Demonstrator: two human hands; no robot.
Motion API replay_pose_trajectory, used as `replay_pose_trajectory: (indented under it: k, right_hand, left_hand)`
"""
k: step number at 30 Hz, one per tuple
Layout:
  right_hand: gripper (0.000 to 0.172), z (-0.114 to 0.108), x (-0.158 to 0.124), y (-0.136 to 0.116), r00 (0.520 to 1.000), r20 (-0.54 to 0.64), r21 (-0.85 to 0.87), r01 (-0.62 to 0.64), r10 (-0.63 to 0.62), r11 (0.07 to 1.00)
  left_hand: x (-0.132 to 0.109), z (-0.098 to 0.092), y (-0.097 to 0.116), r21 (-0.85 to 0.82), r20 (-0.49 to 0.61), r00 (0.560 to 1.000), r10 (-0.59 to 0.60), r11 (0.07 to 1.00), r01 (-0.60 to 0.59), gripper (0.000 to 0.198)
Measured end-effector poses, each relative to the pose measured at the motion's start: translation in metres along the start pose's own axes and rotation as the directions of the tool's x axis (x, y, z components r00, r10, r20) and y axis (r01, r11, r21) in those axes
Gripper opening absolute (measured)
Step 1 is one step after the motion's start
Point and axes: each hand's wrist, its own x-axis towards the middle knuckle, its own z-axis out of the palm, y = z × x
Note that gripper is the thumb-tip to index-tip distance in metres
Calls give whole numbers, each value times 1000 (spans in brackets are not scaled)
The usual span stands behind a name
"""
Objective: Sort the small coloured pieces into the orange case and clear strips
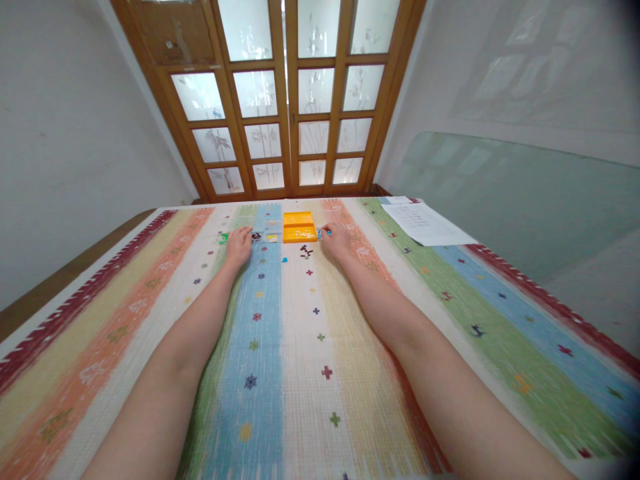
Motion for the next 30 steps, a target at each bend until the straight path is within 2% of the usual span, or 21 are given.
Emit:
replay_pose_trajectory:
  k: [2,5,10,13,15,23,30]
  right_hand:
    - [23,-2,-2,-9,994,47,29,94,-95,995]
    - [20,-3,-9,-28,955,135,82,256,-266,963]
    - [14,1,-29,-68,819,267,155,483,-507,862]
    - [15,4,-41,-84,736,331,169,569,-590,805]
    - [17,5,-47,-90,701,354,167,605,-620,779]
    - [13,3,-53,-98,659,379,190,631,-649,752]
    - [12,2,-54,-100,649,374,194,644,-663,740]
  left_hand:
    - [0,0,2,-3,3,1000,4,1000,-4,38]
    - [0,-2,5,-1,9,1000,0,1000,0,38]
    - [-1,-3,10,14,10,1000,-5,1000,5,36]
    - [-2,-2,10,26,7,1000,-5,1000,5,35]
    - [-2,-1,9,30,9,1000,-8,1000,7,35]
    - [-2,2,9,10,36,999,-23,1000,22,35]
    - [-4,3,14,13,45,999,17,1000,-17,35]
